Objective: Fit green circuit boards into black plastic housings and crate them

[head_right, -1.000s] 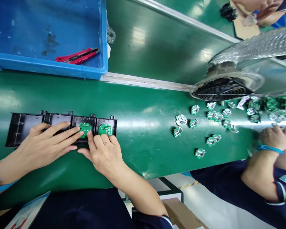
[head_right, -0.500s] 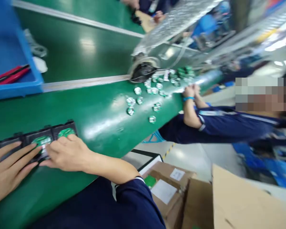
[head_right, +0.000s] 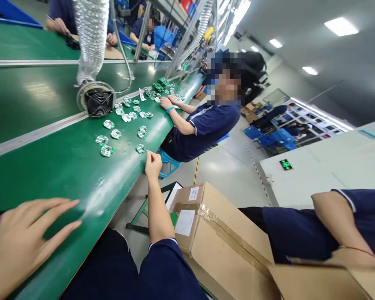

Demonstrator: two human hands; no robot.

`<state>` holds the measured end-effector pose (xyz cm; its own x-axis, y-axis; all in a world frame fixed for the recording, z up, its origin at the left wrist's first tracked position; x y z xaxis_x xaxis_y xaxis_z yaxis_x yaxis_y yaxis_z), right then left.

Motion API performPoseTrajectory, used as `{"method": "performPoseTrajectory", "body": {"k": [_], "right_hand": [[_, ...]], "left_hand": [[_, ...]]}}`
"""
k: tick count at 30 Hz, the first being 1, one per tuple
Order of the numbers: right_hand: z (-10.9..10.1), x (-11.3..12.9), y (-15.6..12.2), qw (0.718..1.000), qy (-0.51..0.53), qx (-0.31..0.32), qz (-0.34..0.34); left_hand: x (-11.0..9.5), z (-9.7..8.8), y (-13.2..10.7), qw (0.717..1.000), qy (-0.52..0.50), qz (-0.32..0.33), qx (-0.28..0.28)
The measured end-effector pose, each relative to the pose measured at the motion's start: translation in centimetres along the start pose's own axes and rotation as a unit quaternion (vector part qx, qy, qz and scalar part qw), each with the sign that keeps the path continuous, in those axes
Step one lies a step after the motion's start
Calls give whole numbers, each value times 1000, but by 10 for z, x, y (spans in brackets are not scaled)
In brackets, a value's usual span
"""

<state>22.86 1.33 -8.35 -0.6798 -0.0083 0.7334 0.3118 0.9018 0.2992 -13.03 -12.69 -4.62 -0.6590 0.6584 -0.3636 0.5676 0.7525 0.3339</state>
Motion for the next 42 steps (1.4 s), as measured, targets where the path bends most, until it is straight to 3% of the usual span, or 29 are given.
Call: {"method": "performPoseTrajectory", "body": {"k": [2, 4, 8, 11, 15, 23, 27, 31, 35, 37, 38, 40, 42], "right_hand": [[-3, -18, 19, 1000, -6, 22, 20], [-3, -29, 34, 998, -8, 49, 32], [0, -38, 54, 994, -11, 100, 37], [0, -40, 59, 991, -14, 126, 36], [-1, -42, 58, 988, -13, 146, 45], [3, -41, 48, 983, 4, 141, 115], [-2, -32, 39, 982, 44, 138, 119], [-11, -7, 18, 982, 110, 134, 70], [-14, 45, -20, 975, 172, 138, -14], [-14, 79, -46, 968, 200, 127, -88], [-13, 96, -59, 962, 206, 118, -133], [-8, 128, -88, 949, 199, 104, -221], [2, 158, -116, 933, 180, 114, -291]], "left_hand": [[-14, 18, 71, 1000, -3, 2, 25], [-18, 47, 135, 998, -15, -29, 57], [-13, 111, 230, 987, -44, -118, 101], [-10, 143, 268, 984, -48, -141, 97], [-5, 161, 284, 984, -51, -136, 101], [0, 167, 282, 986, -61, -125, 89], [-5, 161, 276, 989, -69, -112, 67], [-12, 130, 257, 994, -71, -73, 47], [-12, 71, 210, 992, -103, -75, -14], [-12, 39, 172, 966, -225, -111, -59], [-13, 24, 150, 936, -317, -131, -82], [-20, 0, 103, 849, -492, -158, -110], [-30, -17, 55, 768, -604, -166, -133]]}}
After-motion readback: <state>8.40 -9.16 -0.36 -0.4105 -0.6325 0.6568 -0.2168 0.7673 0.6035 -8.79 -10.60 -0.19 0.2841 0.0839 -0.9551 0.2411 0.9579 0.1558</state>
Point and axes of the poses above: each hand's wrist, its own y-axis towards the middle knuckle, its own z-axis out of the palm, x = y × z, the point moved 1 cm from there along y, towards the middle knuckle, and after that the axes turned 15 degrees about x, right-handed, at the moved point
